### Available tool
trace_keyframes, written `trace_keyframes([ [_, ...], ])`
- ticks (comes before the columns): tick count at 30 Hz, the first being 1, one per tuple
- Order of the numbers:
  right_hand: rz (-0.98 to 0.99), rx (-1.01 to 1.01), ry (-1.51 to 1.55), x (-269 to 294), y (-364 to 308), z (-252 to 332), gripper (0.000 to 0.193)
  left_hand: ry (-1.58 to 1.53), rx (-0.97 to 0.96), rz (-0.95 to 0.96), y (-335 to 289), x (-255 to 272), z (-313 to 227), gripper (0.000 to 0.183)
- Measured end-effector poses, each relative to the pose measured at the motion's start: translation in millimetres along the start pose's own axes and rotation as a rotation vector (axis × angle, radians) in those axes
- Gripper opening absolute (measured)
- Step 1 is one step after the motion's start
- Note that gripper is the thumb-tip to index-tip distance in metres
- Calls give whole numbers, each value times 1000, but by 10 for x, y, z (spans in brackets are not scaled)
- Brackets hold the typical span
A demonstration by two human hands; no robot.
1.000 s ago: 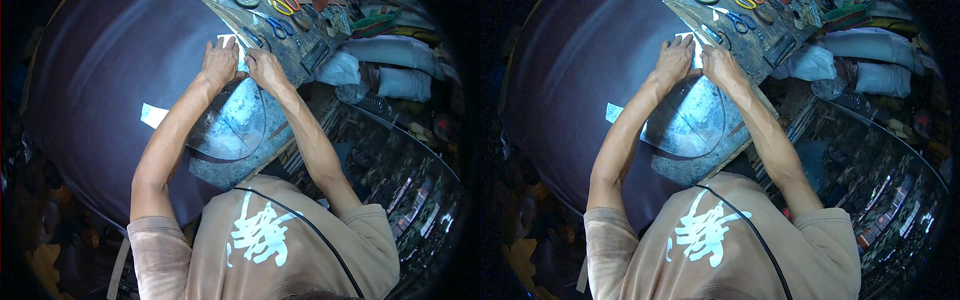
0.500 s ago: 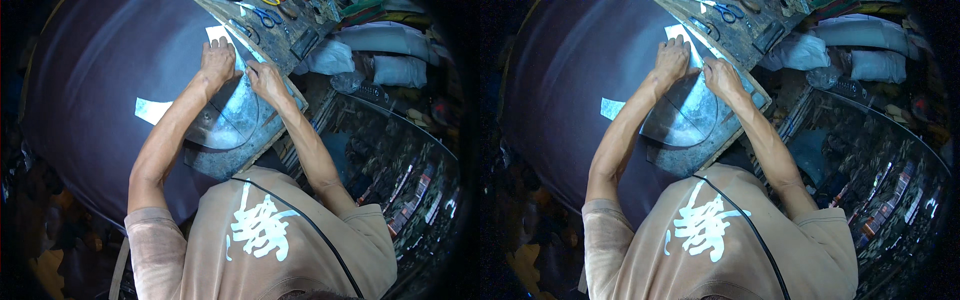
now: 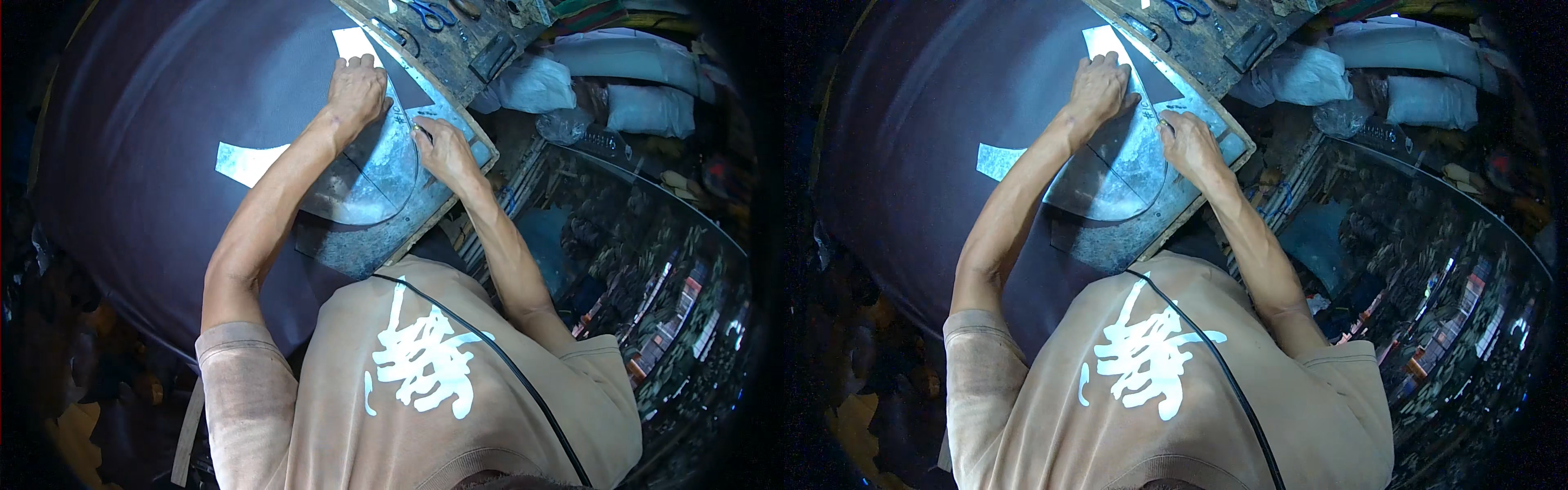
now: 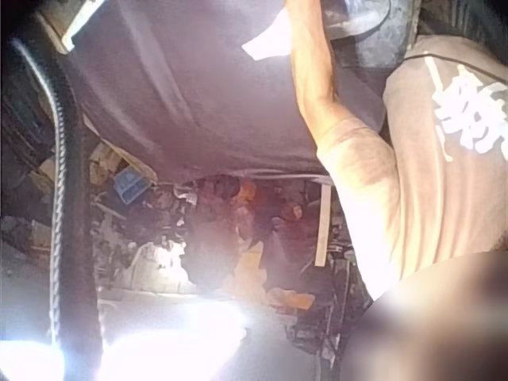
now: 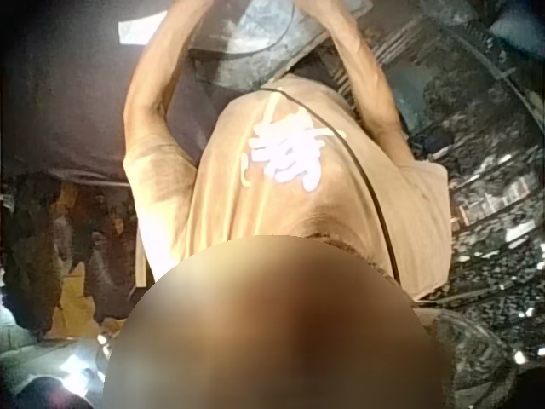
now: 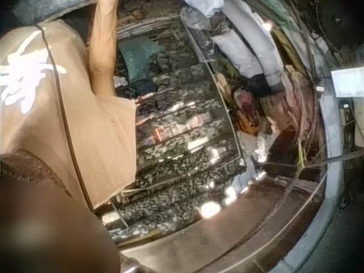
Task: Cutting out leather shoe components using a metal template and a utility knife on a workbench.
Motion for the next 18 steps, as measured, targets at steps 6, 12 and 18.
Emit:
trace_keyframes([
  [6, 4, 11, -5, 33, 23, -4, 28, 55, 41, 19, -61, 34, -230, 81],
  [12, -8, 23, 15, -33, -39, -32, 28, 110, 56, -40, -83, 6, -237, 87],
  [18, -32, -17, 41, -93, -346, -112, 28, 67, 78, 49, -81, 29, -249, 86],
])
Point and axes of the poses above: each hand's wrist, its own y-axis towards the middle knuckle, its own x-axis out of the back of the hand, z = x × y, the point moved 2 cm from there along y, towards the middle knuckle, and after that the axes turned 7 degrees about -x, right-handed, at the moved point
